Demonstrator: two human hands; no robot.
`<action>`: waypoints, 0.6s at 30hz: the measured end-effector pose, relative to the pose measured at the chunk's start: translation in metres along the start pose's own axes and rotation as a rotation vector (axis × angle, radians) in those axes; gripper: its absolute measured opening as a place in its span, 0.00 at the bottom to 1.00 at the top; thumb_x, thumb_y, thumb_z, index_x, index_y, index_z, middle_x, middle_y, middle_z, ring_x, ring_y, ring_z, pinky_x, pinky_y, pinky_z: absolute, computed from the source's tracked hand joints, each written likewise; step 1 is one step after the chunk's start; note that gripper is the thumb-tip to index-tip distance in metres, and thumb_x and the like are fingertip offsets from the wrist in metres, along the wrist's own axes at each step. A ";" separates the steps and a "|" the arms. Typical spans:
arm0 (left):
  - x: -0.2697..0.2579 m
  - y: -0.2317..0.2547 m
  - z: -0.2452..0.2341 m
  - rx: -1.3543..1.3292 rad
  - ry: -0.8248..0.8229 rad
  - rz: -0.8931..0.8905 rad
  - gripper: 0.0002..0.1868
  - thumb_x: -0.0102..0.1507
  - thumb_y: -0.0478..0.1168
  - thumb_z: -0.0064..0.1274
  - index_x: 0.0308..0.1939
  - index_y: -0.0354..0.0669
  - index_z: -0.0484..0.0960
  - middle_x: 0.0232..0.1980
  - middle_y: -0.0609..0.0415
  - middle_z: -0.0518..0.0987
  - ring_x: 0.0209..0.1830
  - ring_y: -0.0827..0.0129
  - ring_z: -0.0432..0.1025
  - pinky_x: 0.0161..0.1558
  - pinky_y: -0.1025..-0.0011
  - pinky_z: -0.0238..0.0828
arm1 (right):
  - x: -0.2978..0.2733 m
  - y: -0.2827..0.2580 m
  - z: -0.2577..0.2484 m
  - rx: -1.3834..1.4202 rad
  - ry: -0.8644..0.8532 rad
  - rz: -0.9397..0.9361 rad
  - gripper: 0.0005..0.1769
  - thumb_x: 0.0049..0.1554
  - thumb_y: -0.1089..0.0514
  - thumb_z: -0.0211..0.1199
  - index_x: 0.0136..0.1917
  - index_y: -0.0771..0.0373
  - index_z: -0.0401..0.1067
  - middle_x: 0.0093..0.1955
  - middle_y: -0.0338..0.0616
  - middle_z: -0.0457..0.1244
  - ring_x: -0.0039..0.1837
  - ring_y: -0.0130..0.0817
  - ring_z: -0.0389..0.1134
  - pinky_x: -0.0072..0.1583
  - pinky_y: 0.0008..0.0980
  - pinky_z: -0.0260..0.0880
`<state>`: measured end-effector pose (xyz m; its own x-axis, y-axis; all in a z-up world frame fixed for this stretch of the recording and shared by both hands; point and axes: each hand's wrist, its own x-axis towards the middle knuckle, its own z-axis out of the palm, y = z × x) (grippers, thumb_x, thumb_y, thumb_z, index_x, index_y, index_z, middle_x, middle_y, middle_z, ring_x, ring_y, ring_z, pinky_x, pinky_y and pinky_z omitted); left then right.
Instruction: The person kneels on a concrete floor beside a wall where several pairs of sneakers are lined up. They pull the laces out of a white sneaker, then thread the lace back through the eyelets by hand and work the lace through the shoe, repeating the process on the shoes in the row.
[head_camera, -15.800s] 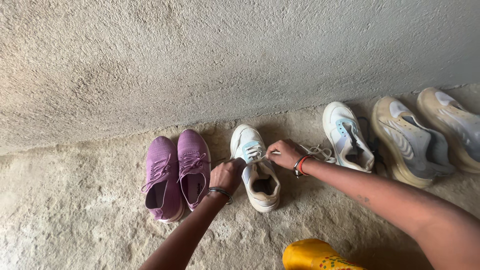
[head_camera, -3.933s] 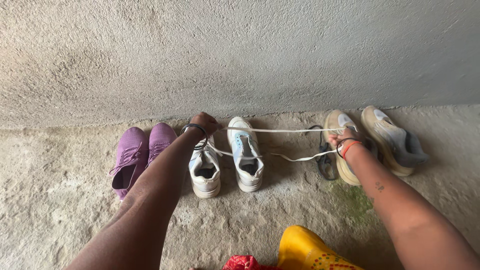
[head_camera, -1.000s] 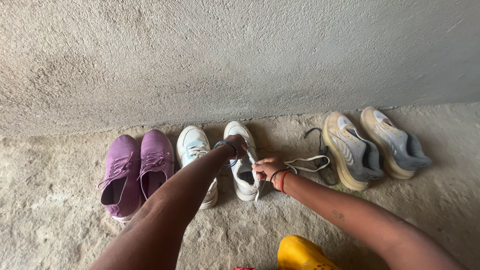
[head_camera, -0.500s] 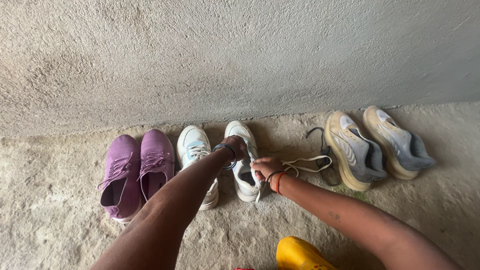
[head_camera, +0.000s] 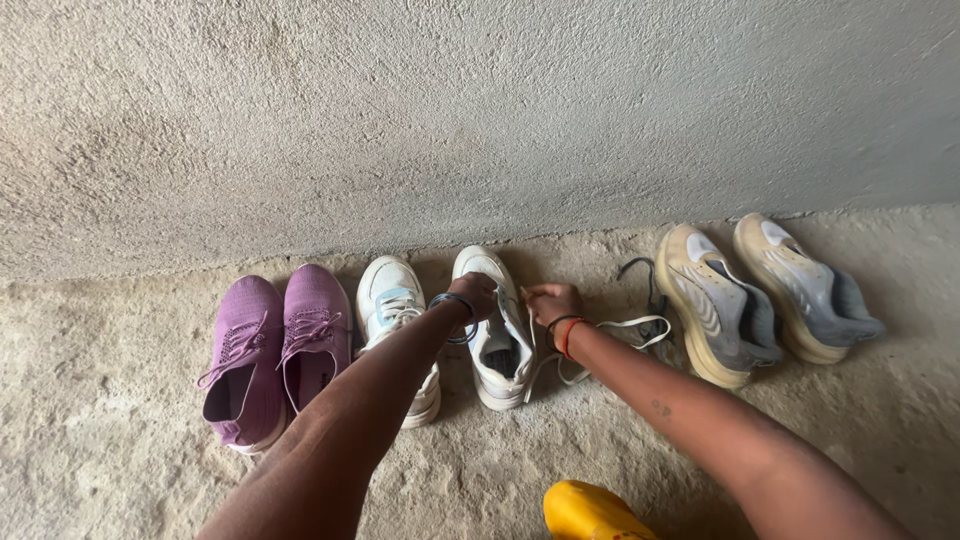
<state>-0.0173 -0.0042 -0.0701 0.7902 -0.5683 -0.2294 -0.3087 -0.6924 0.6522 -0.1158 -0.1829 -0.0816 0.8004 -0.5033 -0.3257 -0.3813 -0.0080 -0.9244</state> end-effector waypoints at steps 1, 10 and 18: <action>0.001 -0.001 0.001 -0.016 0.001 -0.008 0.17 0.61 0.45 0.53 0.52 0.50 0.86 0.52 0.50 0.85 0.54 0.59 0.80 0.58 0.66 0.75 | 0.003 -0.002 0.000 0.032 0.003 0.000 0.06 0.56 0.64 0.68 0.48 0.66 0.80 0.36 0.43 0.69 0.33 0.25 0.65 0.35 0.25 0.62; 0.001 -0.009 0.006 -0.229 0.185 -0.041 0.19 0.56 0.40 0.58 0.52 0.49 0.86 0.49 0.53 0.87 0.49 0.67 0.82 0.55 0.72 0.77 | 0.001 -0.028 -0.004 -0.004 0.006 0.005 0.08 0.55 0.66 0.67 0.50 0.67 0.79 0.36 0.44 0.70 0.34 0.27 0.69 0.37 0.27 0.69; -0.018 -0.006 -0.008 -0.239 0.379 -0.139 0.17 0.51 0.36 0.62 0.45 0.47 0.87 0.46 0.54 0.86 0.48 0.66 0.80 0.53 0.71 0.76 | 0.002 -0.023 0.000 -0.136 -0.046 -0.098 0.09 0.53 0.66 0.67 0.49 0.67 0.80 0.38 0.42 0.71 0.35 0.25 0.68 0.39 0.26 0.69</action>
<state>-0.0254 0.0140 -0.0643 0.9667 -0.2443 -0.0759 -0.0903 -0.6034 0.7923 -0.1052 -0.1834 -0.0611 0.8558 -0.4543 -0.2473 -0.3572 -0.1733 -0.9178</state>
